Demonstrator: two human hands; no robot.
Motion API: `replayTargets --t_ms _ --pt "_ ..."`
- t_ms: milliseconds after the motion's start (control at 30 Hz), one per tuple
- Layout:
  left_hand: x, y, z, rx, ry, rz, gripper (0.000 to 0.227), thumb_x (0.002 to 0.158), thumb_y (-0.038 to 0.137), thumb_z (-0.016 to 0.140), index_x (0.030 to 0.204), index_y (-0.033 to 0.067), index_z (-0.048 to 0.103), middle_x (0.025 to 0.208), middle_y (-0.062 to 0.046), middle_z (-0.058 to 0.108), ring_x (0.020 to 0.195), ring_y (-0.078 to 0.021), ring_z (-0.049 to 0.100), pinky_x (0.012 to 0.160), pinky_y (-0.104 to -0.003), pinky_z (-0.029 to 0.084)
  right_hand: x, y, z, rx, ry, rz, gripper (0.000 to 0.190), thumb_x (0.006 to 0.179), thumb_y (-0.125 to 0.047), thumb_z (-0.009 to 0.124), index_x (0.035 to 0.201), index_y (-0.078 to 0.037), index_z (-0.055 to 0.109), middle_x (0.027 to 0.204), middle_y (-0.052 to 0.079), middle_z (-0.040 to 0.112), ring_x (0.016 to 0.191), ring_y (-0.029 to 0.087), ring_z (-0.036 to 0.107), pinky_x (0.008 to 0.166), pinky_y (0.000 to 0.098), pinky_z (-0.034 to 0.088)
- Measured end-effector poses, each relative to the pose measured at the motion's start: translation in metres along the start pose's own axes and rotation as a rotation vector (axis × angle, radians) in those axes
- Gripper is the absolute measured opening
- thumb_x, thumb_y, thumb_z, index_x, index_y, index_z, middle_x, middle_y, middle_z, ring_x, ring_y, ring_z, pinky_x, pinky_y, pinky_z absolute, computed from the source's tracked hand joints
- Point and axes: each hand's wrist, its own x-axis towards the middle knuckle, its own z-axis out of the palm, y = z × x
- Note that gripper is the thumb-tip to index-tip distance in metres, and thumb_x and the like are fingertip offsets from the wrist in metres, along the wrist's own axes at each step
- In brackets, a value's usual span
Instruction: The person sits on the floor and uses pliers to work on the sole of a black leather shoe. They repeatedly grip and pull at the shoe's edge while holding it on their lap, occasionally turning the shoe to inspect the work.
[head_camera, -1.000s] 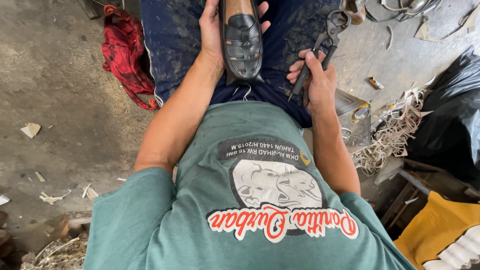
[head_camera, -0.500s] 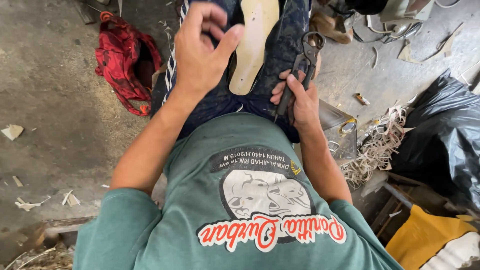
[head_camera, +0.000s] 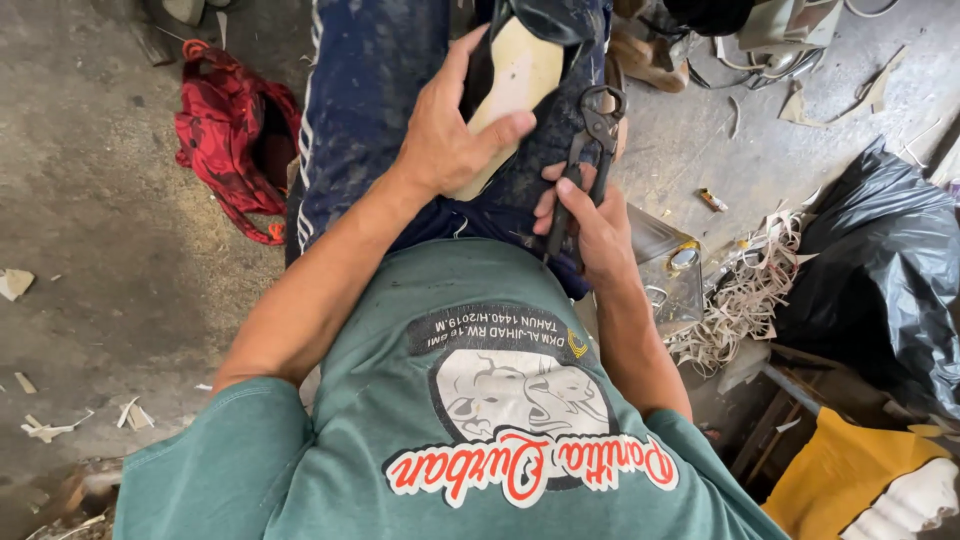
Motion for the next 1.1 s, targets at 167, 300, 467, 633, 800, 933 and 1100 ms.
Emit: replayTargets --t_ms 167,300,467,633,800,933,1100 --pt "0.029 0.046 -0.013 0.356 -0.174 0.109 0.057 0.103 0.04 0.066 0.143 0.0031 0.049 0.139 -0.017 0.062 0.128 -0.0366 0.061 0.108 -0.047 0.046 -0.026 -0.04 -0.015 -0.655 0.032 -0.099 0.044 0.097 -0.046 0.055 0.124 -0.014 0.067 0.069 -0.005 0.063 0.065 0.008 0.058 0.073 0.03 0.049" --pt "0.057 0.043 -0.026 0.748 -0.314 0.242 0.054 0.091 0.033 0.081 0.127 0.0042 0.054 0.121 -0.02 0.065 0.108 -0.0442 0.06 0.081 -0.055 0.045 -0.024 -0.059 -0.023 -0.692 0.002 -0.1 0.022 0.104 -0.029 0.054 0.115 -0.012 0.065 0.083 0.0 0.063 0.073 0.012 0.06 0.071 0.0297 0.049" --pt "0.064 0.034 -0.019 0.979 -0.328 0.2 0.059 0.101 0.058 0.075 0.111 0.0024 0.059 0.094 -0.016 0.069 0.082 -0.042 0.066 0.068 -0.05 0.049 -0.003 -0.076 -0.029 -0.771 -0.147 -0.137 0.043 0.109 -0.031 0.047 0.136 -0.002 0.063 0.094 0.01 0.074 0.082 0.019 0.07 0.067 0.0347 0.052" --pt "0.074 0.037 -0.022 0.737 -0.395 0.293 0.026 0.108 0.025 0.061 0.112 -0.0001 0.054 0.093 -0.023 0.063 0.083 -0.0441 0.06 0.07 -0.051 0.044 0.041 -0.081 -0.053 -0.406 -0.666 -0.139 0.053 0.109 -0.024 0.042 0.154 0.003 0.041 0.129 0.012 0.069 0.124 0.02 0.06 0.111 0.0359 0.046" --pt "0.081 0.039 -0.021 0.67 -0.46 0.246 0.031 0.106 0.026 0.055 0.119 -0.0019 0.056 0.099 -0.023 0.065 0.086 -0.0434 0.061 0.069 -0.051 0.044 0.083 -0.076 -0.066 -0.054 -0.971 0.0 0.056 0.105 -0.015 0.042 0.154 0.01 0.032 0.145 0.027 0.056 0.136 0.038 0.059 0.117 0.046 0.048" --pt "0.082 0.043 -0.019 0.648 -0.454 0.263 0.031 0.105 0.027 0.049 0.114 -0.0023 0.056 0.095 -0.02 0.063 0.081 -0.0395 0.06 0.066 -0.049 0.043 0.106 -0.063 -0.073 -0.009 -1.116 0.046 0.058 0.105 -0.02 0.042 0.153 0.011 0.032 0.147 0.033 0.054 0.137 0.043 0.058 0.111 0.0452 0.053" --pt "0.079 0.039 -0.017 0.654 -0.473 0.249 0.038 0.108 0.034 0.046 0.113 -0.002 0.057 0.095 -0.019 0.062 0.082 -0.0398 0.061 0.068 -0.05 0.045 0.091 -0.072 -0.093 -0.101 -0.952 0.047 0.047 0.106 -0.023 0.044 0.136 0.011 0.05 0.104 0.022 0.063 0.096 0.032 0.066 0.085 0.0416 0.055"
